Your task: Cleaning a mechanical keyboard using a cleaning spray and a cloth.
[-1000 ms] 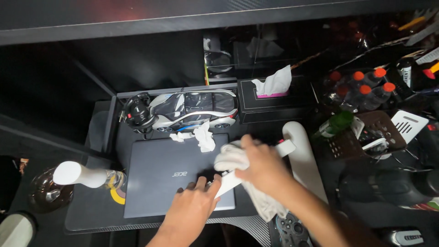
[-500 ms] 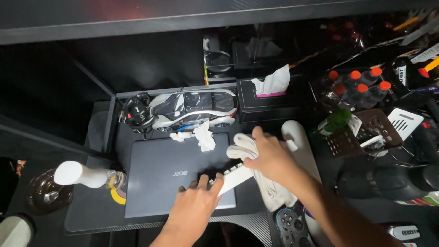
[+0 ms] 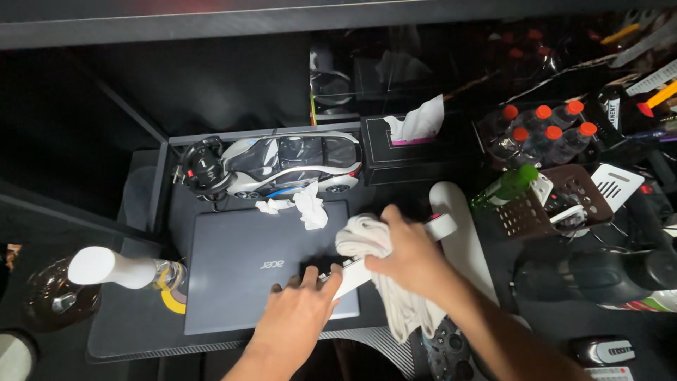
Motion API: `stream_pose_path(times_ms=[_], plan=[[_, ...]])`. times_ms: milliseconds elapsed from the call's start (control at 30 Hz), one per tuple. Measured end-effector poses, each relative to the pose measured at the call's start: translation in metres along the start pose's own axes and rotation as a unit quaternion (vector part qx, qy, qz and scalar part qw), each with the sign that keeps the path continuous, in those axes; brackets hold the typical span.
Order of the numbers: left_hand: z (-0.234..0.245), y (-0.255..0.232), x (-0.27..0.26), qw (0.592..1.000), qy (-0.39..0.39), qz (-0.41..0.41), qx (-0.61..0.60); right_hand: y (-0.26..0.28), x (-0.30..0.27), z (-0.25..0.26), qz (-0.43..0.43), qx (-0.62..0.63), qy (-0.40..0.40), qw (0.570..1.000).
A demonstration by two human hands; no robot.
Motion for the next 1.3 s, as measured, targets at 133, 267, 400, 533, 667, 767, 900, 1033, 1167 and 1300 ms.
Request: stream_pose_path(times_ms=[133,267,400,533,667,767,900,1033,1167,1300], plan=[[0.003,-0.001,-0.001,1.000,0.007,0.007,0.001,0.000,0.003,0.006,-0.038,0.000,0.004,0.999],[0.002,-0.004,-0.003,1.000,0.007,0.002,0.003,0.009,-0.001,-0.001,-0.044,-0.038,0.036,0.998],[0.002,0.001,-0.001,1.000,0.009,0.003,0.005,-0.002,0.007,0.001,-0.026,-0.017,0.005,0.999],[0.000,0.002,0.000,1.000,0.017,0.001,-0.002,0.014,0.002,-0.003,-0.023,-0.052,0.028,0.998],[0.004,0.000,0.001,0.999,0.032,0.008,-0.004,0.001,0.007,0.009,-0.087,-0.019,0.047,0.995],[0.000,0.001,0.001,1.000,0.006,0.009,-0.013,-0.002,0.010,0.006,-0.045,0.004,0.045,0.998],[0.003,0.000,0.001,1.000,0.021,0.005,-0.006,-0.006,0.009,0.003,-0.006,-0.036,0.030,0.999],[0.004,0.001,0.002,1.000,0.027,0.010,-0.007,-0.004,0.011,0.001,0.010,-0.011,0.020,1.000],[0.003,0.001,0.002,1.000,0.010,-0.002,-0.007,0.002,0.005,0.001,0.025,-0.029,0.037,0.999],[-0.001,0.001,0.003,1.000,0.011,0.008,-0.003,0.002,0.007,0.002,-0.008,-0.015,0.027,0.999]])
Point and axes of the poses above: each hand's wrist, its own x-axis towards the middle knuckle, its own z-axis out of the back of the hand, y = z × x, the point moved 2 cm from there along x, towards the middle knuckle, and after that the axes turned 10 degrees about y, right-handed, at the moved point
